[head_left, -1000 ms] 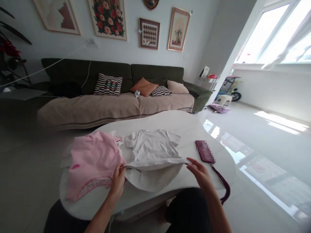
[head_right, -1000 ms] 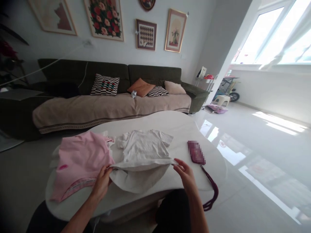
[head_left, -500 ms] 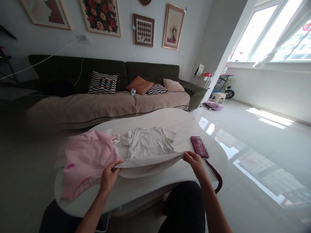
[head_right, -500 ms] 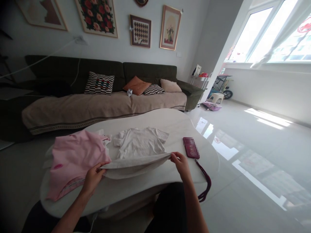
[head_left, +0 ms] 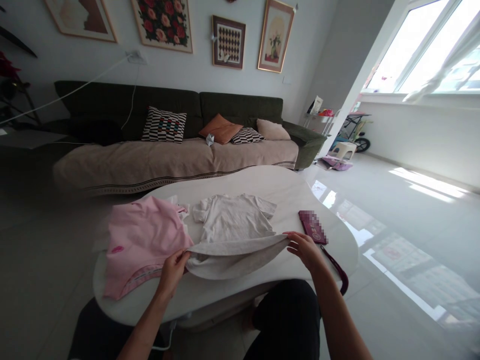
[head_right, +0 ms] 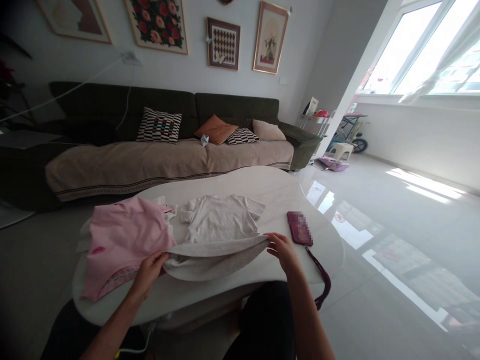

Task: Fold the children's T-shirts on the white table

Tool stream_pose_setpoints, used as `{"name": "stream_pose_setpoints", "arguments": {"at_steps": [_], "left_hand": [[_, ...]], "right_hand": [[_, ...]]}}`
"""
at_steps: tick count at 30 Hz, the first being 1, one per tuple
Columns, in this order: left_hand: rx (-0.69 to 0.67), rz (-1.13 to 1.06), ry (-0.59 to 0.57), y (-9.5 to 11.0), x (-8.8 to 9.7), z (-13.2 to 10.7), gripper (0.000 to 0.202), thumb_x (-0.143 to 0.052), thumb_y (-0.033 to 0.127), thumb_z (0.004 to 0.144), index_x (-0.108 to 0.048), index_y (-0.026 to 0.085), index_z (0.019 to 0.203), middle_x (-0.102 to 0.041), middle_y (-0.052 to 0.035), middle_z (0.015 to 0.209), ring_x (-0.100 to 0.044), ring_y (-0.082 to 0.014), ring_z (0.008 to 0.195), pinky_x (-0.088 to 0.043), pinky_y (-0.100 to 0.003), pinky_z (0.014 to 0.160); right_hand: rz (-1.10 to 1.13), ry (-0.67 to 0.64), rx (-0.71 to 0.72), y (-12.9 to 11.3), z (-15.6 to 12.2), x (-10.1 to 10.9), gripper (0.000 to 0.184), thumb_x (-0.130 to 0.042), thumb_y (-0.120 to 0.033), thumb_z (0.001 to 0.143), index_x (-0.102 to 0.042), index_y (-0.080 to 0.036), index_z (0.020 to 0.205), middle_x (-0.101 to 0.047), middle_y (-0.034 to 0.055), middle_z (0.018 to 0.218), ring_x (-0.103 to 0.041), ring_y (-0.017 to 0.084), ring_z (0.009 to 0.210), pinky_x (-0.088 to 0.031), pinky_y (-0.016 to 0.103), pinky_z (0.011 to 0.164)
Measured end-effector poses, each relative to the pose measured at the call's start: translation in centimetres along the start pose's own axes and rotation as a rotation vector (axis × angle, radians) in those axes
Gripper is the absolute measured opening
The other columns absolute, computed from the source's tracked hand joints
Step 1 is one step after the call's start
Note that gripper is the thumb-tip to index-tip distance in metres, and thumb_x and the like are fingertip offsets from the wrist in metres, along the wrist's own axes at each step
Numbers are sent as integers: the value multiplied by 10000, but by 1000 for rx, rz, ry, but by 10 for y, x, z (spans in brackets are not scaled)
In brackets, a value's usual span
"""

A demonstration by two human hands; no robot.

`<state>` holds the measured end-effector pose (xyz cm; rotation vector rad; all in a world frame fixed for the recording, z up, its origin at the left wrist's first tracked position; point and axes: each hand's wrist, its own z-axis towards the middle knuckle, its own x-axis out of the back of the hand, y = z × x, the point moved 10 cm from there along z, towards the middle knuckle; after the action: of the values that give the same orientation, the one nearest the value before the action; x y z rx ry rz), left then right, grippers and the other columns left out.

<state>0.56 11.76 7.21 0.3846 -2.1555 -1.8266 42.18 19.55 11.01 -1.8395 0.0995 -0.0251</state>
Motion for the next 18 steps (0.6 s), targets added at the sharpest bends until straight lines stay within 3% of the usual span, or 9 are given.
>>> {"name": "stream_pose_setpoints", "arguments": {"at_steps": [7, 11, 15, 18], "left_hand": [[78, -116, -11, -2, -5, -1, 334, -662, 357, 566, -658, 136, 817, -664, -9, 679, -598, -161, 652, -452, -236, 587], [93, -155, -33, -2, -6, -3, 305, -672, 304, 539, -644, 140, 795, -658, -9, 689, -588, -143, 646, -454, -236, 601], [50, -81, -16, 3, -3, 0, 231, -659, 236, 507, -630, 140, 715, -639, 6, 665, -572, -122, 620, -441, -212, 579], [-13, -118, 16, 28, -7, 9, 220, -644, 233, 501, -600, 141, 696, -612, 9, 674, -569, -123, 638, -462, -228, 598]], "right_hand": [[22, -61, -27, 5, 3, -12, 285, -689, -356, 580, -661, -174, 798, -634, 19, 697, -579, 122, 624, -461, 250, 619], [-28, -120, 71, -2, -1, -19, 339, -686, -330, 562, -666, -158, 853, -644, 37, 741, -569, 144, 668, -450, 269, 660], [-433, 79, 304, -37, 1, 2, 255, -582, -267, 566, -690, -149, 765, -623, 32, 644, -526, 153, 603, -415, 276, 594], [-605, 258, 438, -89, 1, 19, 265, -511, -228, 591, -693, -157, 770, -608, 32, 646, -517, 161, 632, -401, 275, 598]]}}
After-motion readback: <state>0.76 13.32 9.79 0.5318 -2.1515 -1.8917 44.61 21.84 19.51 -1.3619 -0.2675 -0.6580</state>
